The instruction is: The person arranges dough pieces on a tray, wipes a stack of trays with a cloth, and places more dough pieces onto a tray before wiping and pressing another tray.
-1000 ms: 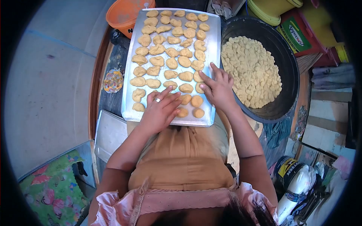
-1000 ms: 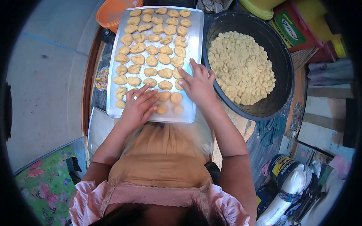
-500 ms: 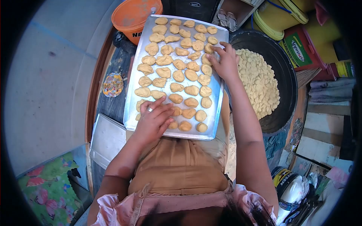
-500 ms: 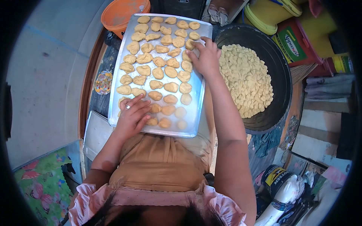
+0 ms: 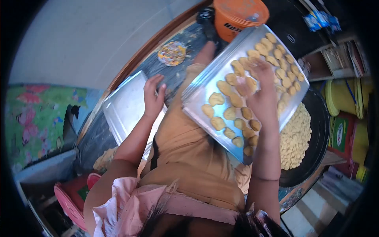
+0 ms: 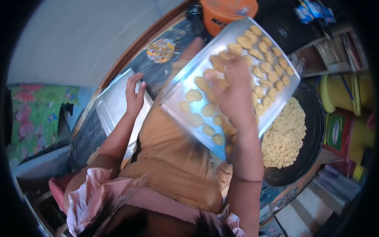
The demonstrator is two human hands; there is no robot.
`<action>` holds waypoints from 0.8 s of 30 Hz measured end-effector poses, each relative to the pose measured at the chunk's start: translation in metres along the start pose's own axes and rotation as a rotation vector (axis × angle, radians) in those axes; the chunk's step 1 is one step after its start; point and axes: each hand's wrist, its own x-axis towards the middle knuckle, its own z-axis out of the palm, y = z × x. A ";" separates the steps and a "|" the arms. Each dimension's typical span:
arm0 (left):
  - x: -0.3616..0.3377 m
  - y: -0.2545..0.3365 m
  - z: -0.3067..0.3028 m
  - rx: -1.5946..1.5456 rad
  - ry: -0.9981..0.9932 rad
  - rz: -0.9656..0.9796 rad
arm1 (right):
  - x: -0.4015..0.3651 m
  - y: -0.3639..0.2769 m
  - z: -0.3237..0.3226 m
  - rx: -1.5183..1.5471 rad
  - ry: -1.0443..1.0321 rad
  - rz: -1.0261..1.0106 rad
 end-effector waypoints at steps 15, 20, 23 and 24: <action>-0.139 -0.245 0.058 0.665 -1.264 0.291 | -0.059 -0.107 0.172 -0.048 -0.992 -0.161; -0.121 -0.244 0.037 0.697 -1.516 0.370 | -0.053 -0.106 0.162 -0.018 -0.913 -0.153; -0.112 -0.241 0.001 0.657 -1.382 0.236 | -0.051 -0.103 0.159 0.013 -0.851 -0.117; -0.108 -0.231 -0.003 0.663 -1.359 0.153 | -0.053 -0.104 0.160 0.028 -0.835 -0.133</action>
